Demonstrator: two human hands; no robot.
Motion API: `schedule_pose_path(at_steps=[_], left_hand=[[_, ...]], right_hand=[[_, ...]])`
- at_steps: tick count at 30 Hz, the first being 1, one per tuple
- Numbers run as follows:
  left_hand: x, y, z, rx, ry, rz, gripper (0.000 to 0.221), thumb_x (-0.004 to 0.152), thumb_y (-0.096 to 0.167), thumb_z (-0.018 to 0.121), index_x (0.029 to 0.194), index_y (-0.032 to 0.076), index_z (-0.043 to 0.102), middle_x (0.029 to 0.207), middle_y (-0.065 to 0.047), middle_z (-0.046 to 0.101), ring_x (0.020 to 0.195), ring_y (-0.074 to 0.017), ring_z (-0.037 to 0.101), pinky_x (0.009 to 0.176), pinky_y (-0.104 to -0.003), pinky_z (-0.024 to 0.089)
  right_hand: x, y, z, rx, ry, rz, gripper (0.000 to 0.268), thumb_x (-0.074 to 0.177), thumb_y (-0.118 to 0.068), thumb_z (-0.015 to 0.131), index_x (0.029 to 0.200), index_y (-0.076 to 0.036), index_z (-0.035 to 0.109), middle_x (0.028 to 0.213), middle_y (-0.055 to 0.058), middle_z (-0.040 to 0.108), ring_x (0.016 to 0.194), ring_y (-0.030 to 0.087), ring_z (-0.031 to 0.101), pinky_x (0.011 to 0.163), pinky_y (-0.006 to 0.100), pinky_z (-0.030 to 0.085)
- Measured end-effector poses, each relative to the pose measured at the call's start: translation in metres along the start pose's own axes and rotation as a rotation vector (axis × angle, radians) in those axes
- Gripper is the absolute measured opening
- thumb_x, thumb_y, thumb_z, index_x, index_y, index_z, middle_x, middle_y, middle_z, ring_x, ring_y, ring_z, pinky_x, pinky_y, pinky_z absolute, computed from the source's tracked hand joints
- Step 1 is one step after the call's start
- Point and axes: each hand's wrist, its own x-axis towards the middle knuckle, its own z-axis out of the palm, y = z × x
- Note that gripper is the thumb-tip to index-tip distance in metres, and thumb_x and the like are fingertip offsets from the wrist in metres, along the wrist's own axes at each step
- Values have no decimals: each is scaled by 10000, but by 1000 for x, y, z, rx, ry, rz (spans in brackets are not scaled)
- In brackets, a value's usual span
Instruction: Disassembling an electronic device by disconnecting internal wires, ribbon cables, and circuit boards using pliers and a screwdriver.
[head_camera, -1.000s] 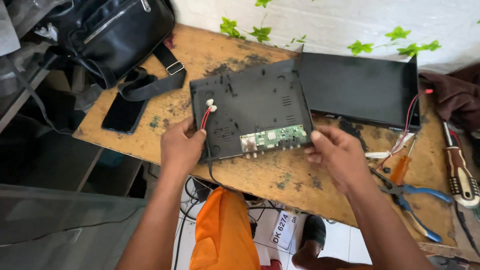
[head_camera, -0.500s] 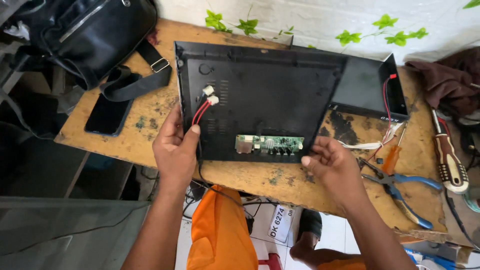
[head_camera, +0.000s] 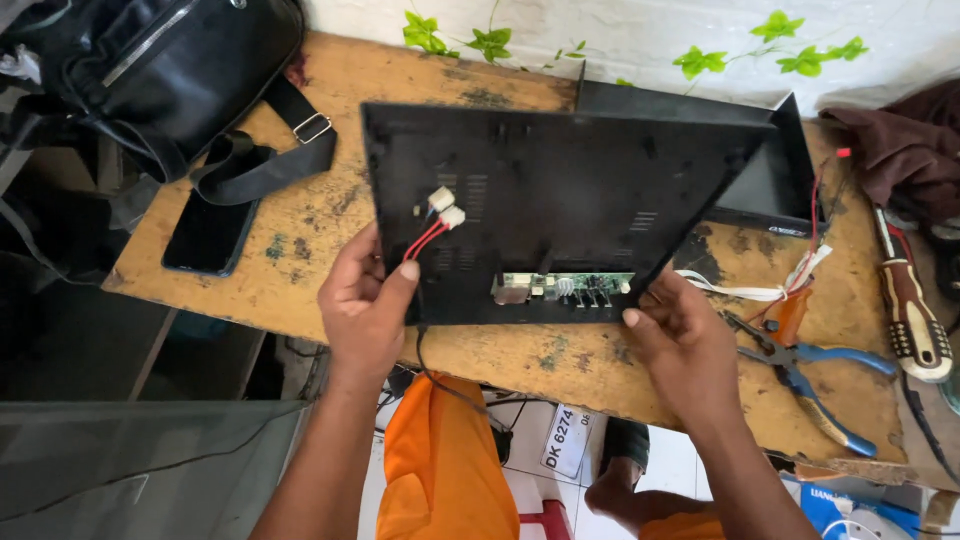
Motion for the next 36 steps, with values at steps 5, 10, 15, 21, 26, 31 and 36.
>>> schedule_pose_path(at_steps=[5, 10, 15, 21, 26, 31, 36], left_hand=[[5, 7, 8, -10, -86, -162, 573, 974, -29, 646, 1520, 8, 477, 1162, -197, 727, 1041, -259, 720, 855, -430, 658], [7, -7, -2, -72, -124, -222, 617, 992, -9, 634, 1567, 46, 419, 1155, -188, 734, 1013, -262, 743, 832, -419, 677], [8, -7, -4, -58, -141, -213, 650, 977, 0, 668, 1571, 58, 411, 1207, -178, 729, 1055, -248, 735, 855, -417, 674], [4, 5, 2, -33, -151, -222, 501, 950, -5, 689, 1434, -6, 559, 1146, -186, 752, 1001, -221, 730, 815, -410, 676], [0, 2, -2, -31, -168, -174, 452, 950, 13, 695, 1378, -45, 560, 1111, -228, 747, 986, -286, 753, 811, -448, 677], [-4, 0, -3, 1, -195, -127, 404, 965, 2, 668, 1350, -43, 556, 1128, -206, 741, 1033, -261, 732, 843, -425, 657], [-3, -4, -4, 23, -263, -80, 600, 818, -85, 805, 1342, -46, 515, 1162, -196, 716, 1075, -240, 699, 911, -416, 625]], right_hand=[[3, 2, -1, -41, -11, -35, 570, 893, 75, 716, 1436, 98, 545, 1223, 258, 678, 1015, 289, 696, 922, 430, 579], [1, 7, -1, -59, 2, -15, 541, 930, 59, 684, 1452, 74, 545, 1262, 258, 667, 1025, 300, 699, 870, 419, 597], [-1, 8, 3, -36, 25, -13, 537, 951, 64, 655, 1473, 68, 529, 1281, 253, 660, 1026, 274, 685, 841, 397, 603], [-5, 7, 8, 50, 61, -5, 584, 920, 117, 638, 1485, 74, 497, 1287, 246, 648, 1001, 264, 685, 793, 378, 629], [-6, 2, 12, 31, 84, -69, 588, 908, 141, 656, 1474, 84, 504, 1265, 260, 652, 1002, 279, 685, 764, 388, 635], [-5, 4, 14, 56, 97, -74, 576, 913, 132, 655, 1464, 83, 496, 1257, 249, 650, 1016, 284, 686, 792, 383, 629], [1, 16, 7, -3, 114, -96, 569, 893, 131, 696, 1429, 91, 508, 1239, 256, 657, 996, 276, 680, 834, 380, 612]])
